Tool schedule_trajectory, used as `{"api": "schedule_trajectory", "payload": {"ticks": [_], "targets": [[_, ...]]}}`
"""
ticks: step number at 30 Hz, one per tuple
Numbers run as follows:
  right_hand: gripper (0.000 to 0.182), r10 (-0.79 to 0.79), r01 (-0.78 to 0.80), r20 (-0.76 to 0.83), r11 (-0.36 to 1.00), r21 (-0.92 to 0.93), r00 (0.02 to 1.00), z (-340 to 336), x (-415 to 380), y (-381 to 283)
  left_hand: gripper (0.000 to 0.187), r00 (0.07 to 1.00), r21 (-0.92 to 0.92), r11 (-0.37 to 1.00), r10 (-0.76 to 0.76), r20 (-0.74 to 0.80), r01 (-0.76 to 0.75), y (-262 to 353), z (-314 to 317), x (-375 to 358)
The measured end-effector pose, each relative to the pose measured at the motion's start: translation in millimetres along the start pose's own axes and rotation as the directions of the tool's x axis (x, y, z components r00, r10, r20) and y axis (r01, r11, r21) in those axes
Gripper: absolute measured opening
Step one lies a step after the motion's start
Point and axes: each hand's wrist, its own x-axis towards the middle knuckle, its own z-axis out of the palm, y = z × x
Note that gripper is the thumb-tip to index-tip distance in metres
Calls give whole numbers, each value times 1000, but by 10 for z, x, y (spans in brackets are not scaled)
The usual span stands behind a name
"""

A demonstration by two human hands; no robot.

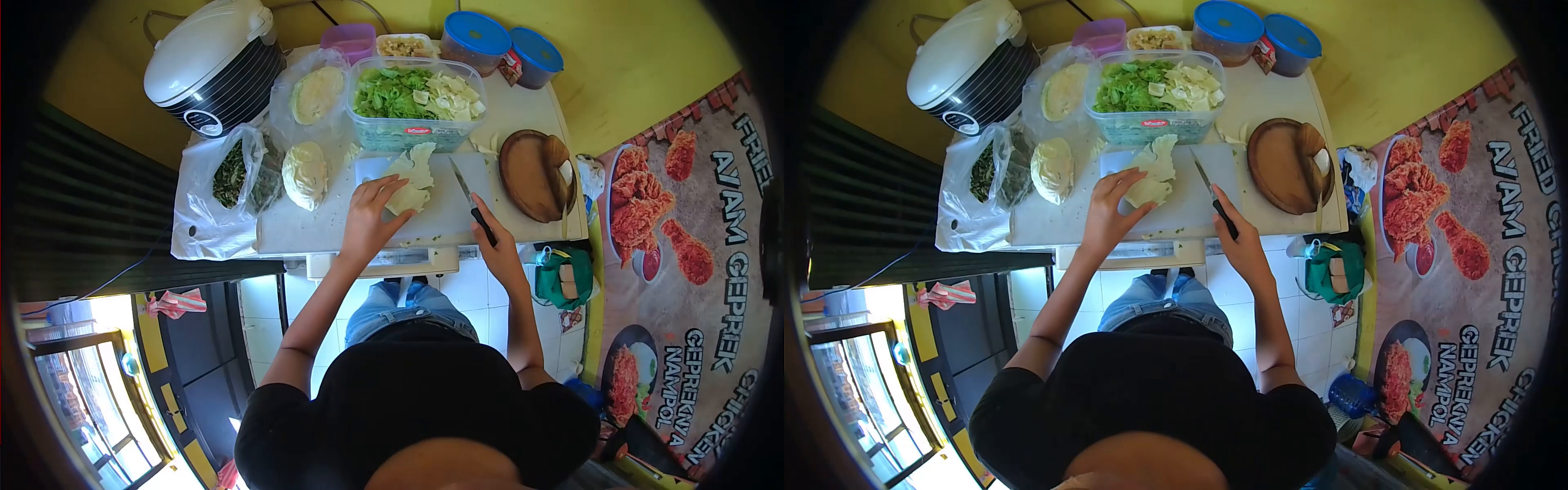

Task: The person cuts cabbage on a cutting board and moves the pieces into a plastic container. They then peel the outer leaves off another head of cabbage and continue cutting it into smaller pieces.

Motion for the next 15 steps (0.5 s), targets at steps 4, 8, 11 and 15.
{"api": "schedule_trajectory", "payload": {"ticks": [4, 8, 11, 15], "targets": [[46, -16, 16, -12, 1000, 6, 1000, 5, -1, 24, 40, 995, -36, 999, -13, 100, 16, -23, 73, -85], [47, -199, 197, -47, 980, -38, 979, 40, 39, 137, 36, 997, 188, 981, -65, 42, 56, 247, 240, -161], [47, -177, 176, -26, 984, -29, 984, 39, 26, 60, 33, 998, 212, 976, -56, 28, 49, 313, 268, -114], [47, -163, 163, -12, 987, 2, 987, 49, 21, 71, 27, 995, 55, 994, -93, 23, 92, 134, 188, 128]]}}
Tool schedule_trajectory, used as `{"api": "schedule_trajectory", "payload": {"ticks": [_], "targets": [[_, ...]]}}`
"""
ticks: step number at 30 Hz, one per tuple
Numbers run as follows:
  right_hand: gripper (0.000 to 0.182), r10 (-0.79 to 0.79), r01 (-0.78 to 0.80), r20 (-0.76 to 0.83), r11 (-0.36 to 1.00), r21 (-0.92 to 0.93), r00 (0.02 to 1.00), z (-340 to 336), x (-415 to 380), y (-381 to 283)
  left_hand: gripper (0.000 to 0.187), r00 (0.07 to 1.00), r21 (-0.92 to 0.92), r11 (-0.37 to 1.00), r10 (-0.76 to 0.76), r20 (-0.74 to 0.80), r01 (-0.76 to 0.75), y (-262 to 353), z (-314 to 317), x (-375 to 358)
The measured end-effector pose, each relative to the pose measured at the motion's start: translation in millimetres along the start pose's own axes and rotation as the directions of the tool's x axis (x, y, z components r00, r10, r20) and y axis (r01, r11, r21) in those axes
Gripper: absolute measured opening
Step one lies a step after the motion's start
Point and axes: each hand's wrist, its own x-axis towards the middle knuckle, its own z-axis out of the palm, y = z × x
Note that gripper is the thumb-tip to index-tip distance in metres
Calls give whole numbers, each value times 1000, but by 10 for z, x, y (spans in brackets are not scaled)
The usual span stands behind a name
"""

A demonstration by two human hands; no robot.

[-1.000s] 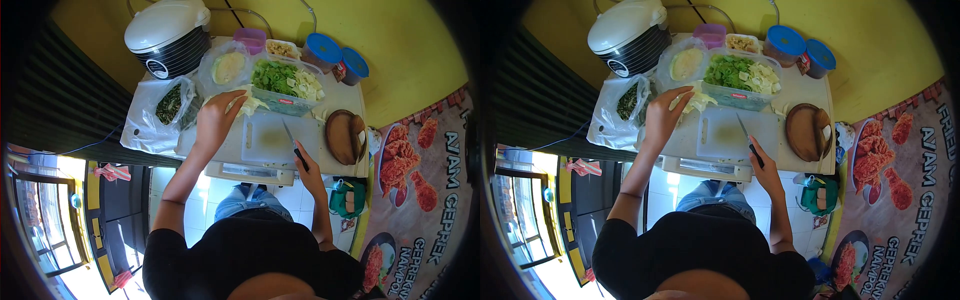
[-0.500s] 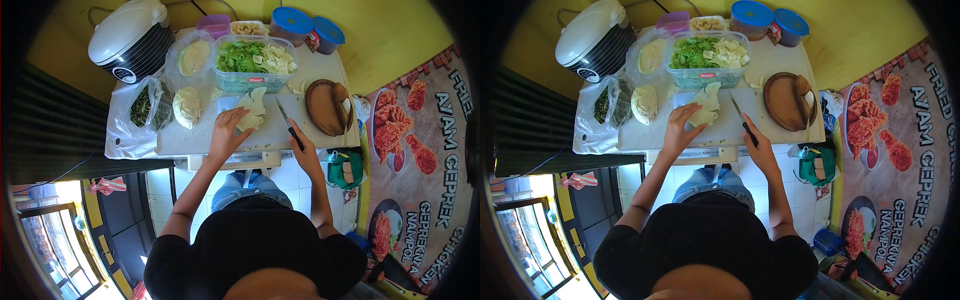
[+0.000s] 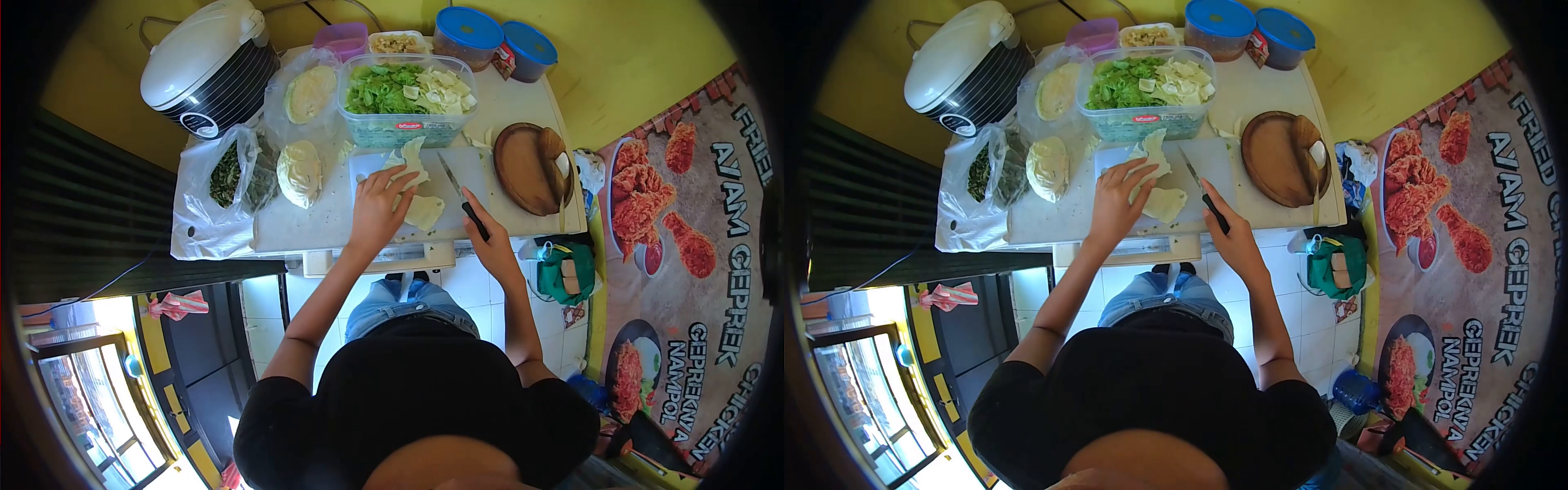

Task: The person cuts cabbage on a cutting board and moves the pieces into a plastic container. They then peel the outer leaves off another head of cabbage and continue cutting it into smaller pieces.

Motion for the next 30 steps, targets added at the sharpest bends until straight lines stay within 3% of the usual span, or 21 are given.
{"api": "schedule_trajectory", "payload": {"ticks": [2, 3, 6, 8, 10, 13, 14, 19, 23, 25, 27, 28, 30], "targets": [[47, 14, -14, 9, 1000, -5, 1000, -5, -6, 3, 23, 991, -40, 993, 116, 69, -113, -224, -37, 139], [47, 29, -28, 16, 1000, -10, 999, -4, -9, 3, 22, 981, 78, 983, 158, 115, -167, -314, -61, 173], [48, 37, -36, 41, 999, -20, 998, 19, -25, -17, 21, 958, -15, 984, 175, 226, -177, -586, -154, 293], [49, 23, -22, 66, 1000, -22, 998, 46, -46, -29, 20, 962, -109, 982, 176, 208, -156, -633, -146, 300], [50, 2, 0, 93, 1000, -24, 996, 84, -50, -36, 21, 973, -260, 966, 68, 219, -9, -558, -178, 297], [51, 1, 7, 150, 999, -54, 989, 128, -46, -56, 23, 986, -246, 969, 10, 165, 31, -455, -240, 255], [51, 68, -59, 185, 997, -55, 980, 132, -47, -84, 23, 987, -245, 969, 8, 162, 32, -488, -240, 241], [48, 202, -175, 266, 977, -124, 943, 136, -67, -190, 26, 999, 2, 1000, 13, 52, -13, -637, -319, 162], [44, 10, 17, 243, 994, -107, 970, 162, -188, -22, 26, 991, 11, 992, 126, 44, -127, -468, -349, 176], [44, -48, 76, 225, 990, -118, 973, 133, -213, -35, 27, 963, -31, 979, 202, 179, -200, -458, -297, 157], [44, 283, -223, 228, 941, -255, 932, 41, -228, -114, 27, 968, 45, 989, 130, 216, -143, -451, -251, 117], [44, 285, -225, 226, 940, -257, 931, 29, -232, -97, 28, 967, 124, 988, 60, 246, -93, -452, -228, 105], [42, 250, -204, 138, 937, -283, 958, 20, -217, -36, 28, 973, 147, 985, 57, 225, -91, -480, -186, 78]]}}
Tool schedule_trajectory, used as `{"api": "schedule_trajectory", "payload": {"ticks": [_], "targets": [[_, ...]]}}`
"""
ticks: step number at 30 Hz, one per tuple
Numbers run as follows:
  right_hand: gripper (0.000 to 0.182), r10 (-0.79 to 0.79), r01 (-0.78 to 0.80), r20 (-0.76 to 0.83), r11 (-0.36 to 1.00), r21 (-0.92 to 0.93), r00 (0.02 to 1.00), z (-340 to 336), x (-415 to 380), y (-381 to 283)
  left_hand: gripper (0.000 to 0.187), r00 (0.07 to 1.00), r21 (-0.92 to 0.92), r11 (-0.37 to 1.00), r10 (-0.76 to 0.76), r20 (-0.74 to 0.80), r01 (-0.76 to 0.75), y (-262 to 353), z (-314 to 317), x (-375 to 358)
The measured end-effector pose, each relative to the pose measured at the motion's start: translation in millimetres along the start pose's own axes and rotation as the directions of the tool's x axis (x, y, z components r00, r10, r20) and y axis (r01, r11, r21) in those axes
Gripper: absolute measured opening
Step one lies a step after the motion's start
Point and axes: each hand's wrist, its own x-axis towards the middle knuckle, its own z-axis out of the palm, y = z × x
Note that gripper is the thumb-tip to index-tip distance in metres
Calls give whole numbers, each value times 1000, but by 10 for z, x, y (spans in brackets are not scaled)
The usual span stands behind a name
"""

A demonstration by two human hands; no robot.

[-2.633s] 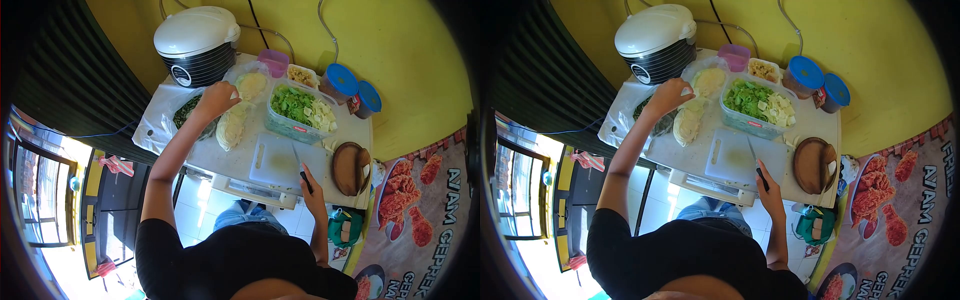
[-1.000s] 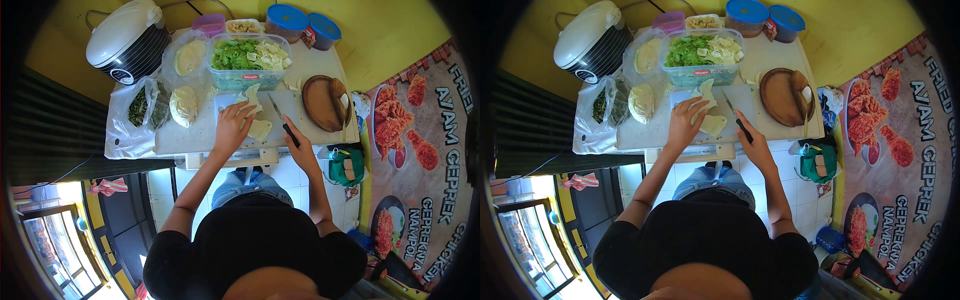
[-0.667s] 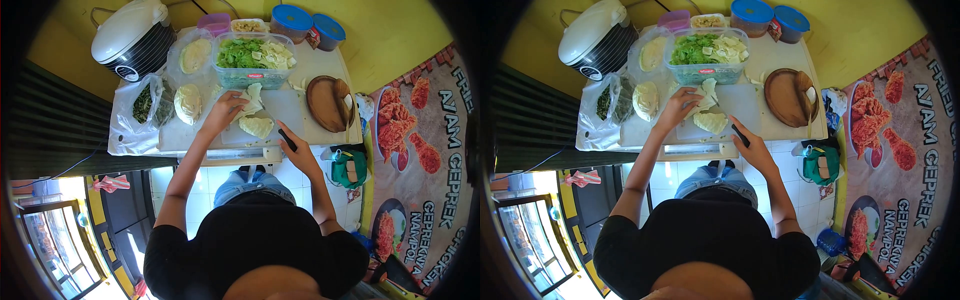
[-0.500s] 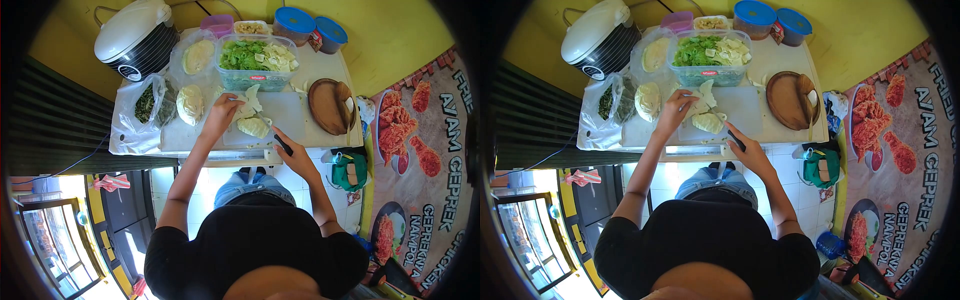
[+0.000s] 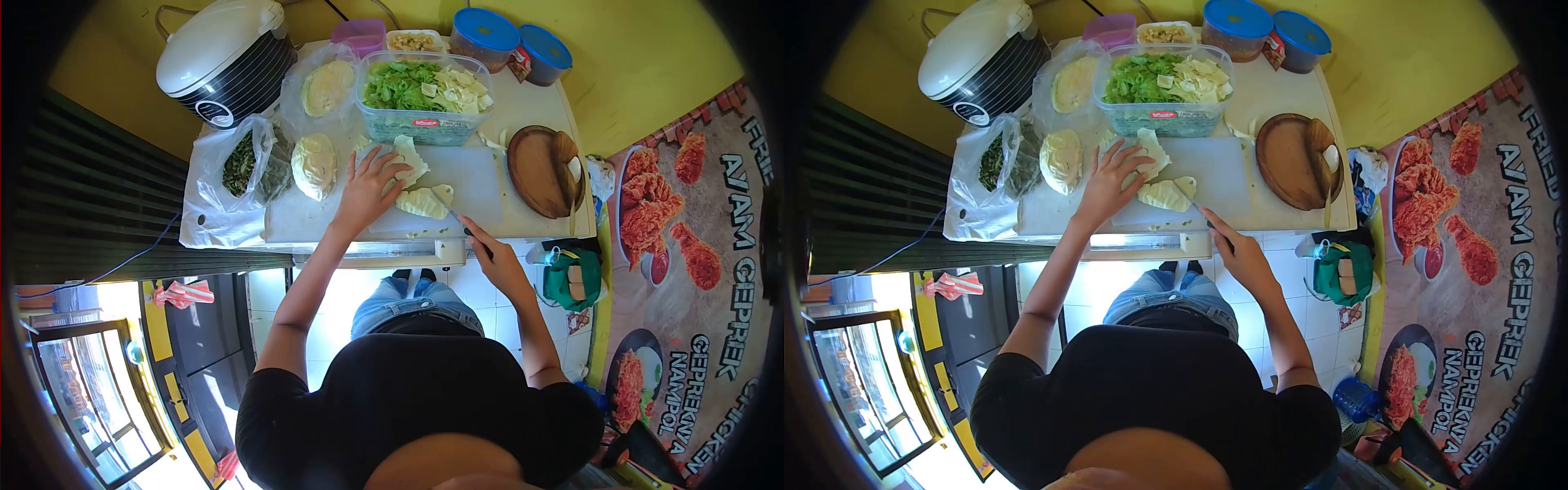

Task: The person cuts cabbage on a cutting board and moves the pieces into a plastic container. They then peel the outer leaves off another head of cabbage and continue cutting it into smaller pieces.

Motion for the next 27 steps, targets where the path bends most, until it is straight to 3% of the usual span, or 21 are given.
{"api": "schedule_trajectory", "payload": {"ticks": [1, 3, 5, 7, 11, 17, 19, 22, 24, 25, 27], "targets": [[42, 1, -1, -2, 1000, 0, 1000, 2, 16, 19, 28, 1000, 24, 1000, -10, -19, 10, -8, 7, -19], [44, -158, 155, -79, 987, -43, 984, 1, 50, 56, 28, 999, 69, 997, -12, -37, 14, 0, -27, -53], [45, -167, 162, -92, 985, -59, 982, -4, 118, 92, 28, 998, 112, 994, -10, -54, 16, -6, -57, -97], [45, -177, 169, -105, 982, -79, 979, -20, 171, 114, 29, 997, 279, 959, -17, -78, 38, -48, -84, -144], [46, -123, 114, -100, 990, -86, 987, -47, 217, 68, 30, 994, 367, 925, -71, -77, 95, -73, -122, -266], [43, -70, 68, -70, 997, -22, 995, -119, 153, -72, 33, 979, 182, 983, 28, -200, 9, 76, -86, -141], [43, -69, 70, -79, 998, -2, 994, -108, 129, -56, 30, 991, -144, 988, -65, -120, 47, 38, 3, -98], [45, -194, 198, -91, 980, 31, 977, -76, 113, -43, 29, 991, -114, 993, -45, -124, 31, -22, -105, -124], [45, -50, 50, -16, 999, 1, 999, -102, 82, -101, 30, 990, -113, 990, -97, -101, 86, -63, -224, -179], [45, -51, 51, -15, 999, -2, 999, -88, 87, -60, 30, 986, -111, 984, -146, -79, 137, -96, -266, -210], [43, -183, 188, -89, 981, 49, 979, -53, 111, 37, 31, 981, -64, 987, -155, -116, 148, -182, -327, -277]]}}
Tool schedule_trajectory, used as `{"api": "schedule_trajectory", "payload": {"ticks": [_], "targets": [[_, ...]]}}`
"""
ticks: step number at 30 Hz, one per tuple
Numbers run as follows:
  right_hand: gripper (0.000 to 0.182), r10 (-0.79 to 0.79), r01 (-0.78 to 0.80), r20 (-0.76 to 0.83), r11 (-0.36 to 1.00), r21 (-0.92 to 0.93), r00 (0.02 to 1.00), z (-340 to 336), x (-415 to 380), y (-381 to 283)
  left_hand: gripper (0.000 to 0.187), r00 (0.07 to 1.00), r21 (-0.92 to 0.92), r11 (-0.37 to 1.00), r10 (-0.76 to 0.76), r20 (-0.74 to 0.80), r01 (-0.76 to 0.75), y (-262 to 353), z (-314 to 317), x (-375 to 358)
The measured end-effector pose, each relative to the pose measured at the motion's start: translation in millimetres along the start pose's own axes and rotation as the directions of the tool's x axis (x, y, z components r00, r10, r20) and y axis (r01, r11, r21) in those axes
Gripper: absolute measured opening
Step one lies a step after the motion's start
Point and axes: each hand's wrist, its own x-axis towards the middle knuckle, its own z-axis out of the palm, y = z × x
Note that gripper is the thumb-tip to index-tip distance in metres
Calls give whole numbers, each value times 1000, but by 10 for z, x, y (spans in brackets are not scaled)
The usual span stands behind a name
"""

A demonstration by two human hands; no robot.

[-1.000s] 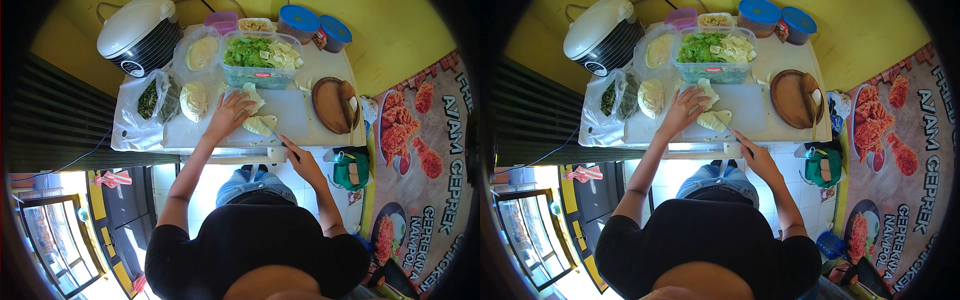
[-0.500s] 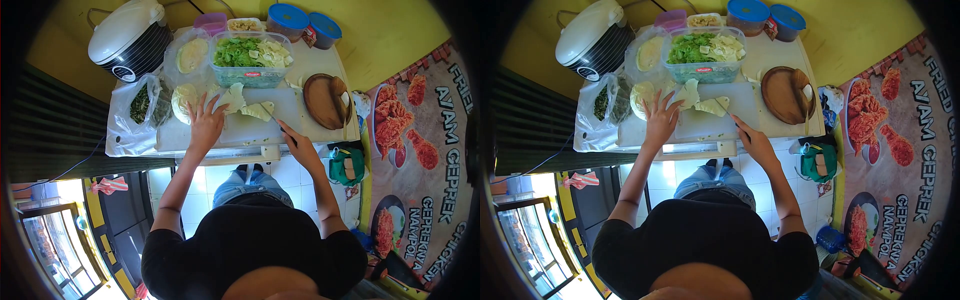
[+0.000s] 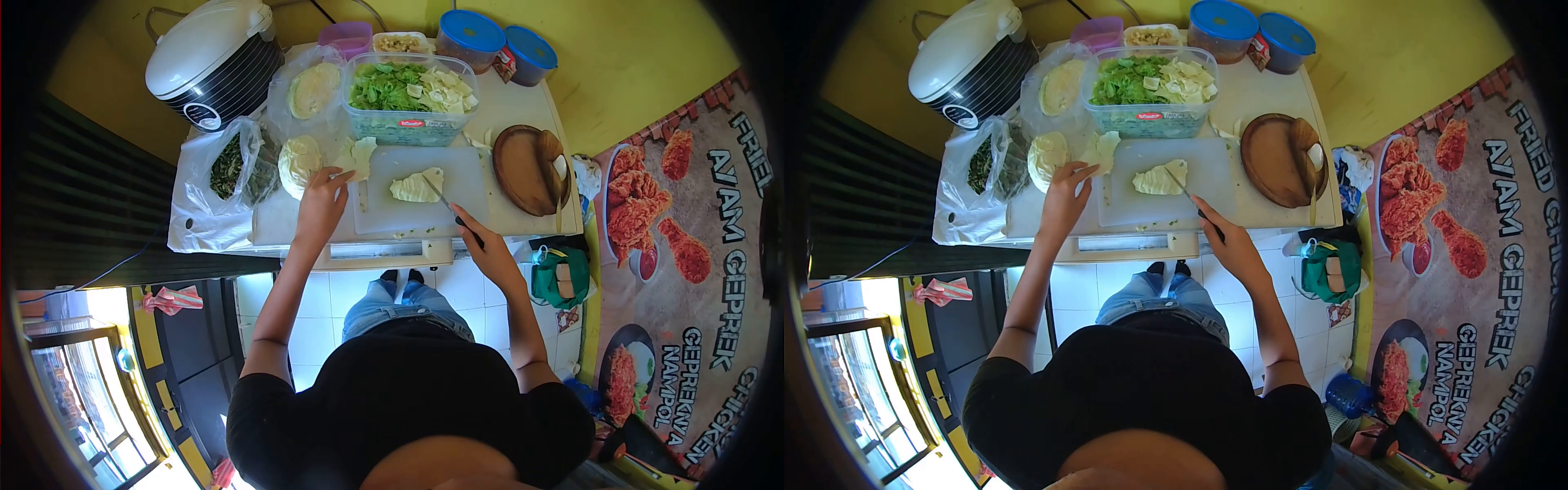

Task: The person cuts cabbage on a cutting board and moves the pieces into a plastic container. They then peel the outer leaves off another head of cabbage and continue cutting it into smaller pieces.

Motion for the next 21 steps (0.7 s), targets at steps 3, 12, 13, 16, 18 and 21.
{"api": "schedule_trajectory", "payload": {"ticks": [3, 12, 13, 16, 18, 21], "targets": [[42, -23, 25, -42, 999, 33, 999, -29, 14, 15, 35, 987, 87, 995, 55, -153, -43, 194, -21, -73], [42, 24, -18, -42, 991, 130, 999, -96, 113, -66, 30, 987, -27, 993, 112, -116, -116, 839, 675, -90], [42, 22, -16, -45, 992, 127, 999, -74, 116, -42, 28, 982, 23, 990, 139, -129, -137, 834, 709, -75], [44, 69, -62, -43, 989, 137, 997, 14, 58, -58, 27, 992, 36, 995, 100, -74, -98, 809, 699, -108], [44, 80, -72, -36, 980, 188, 996, 117, 33, -93, 27, 992, -9, 997, 77, -103, -78, 812, 730, -112], [45, 91, -83, -32, 975, 205, 995, 183, 39, -95, 27, 990, -78, 996, 36, -139, -48, 849, 764, -114]]}}
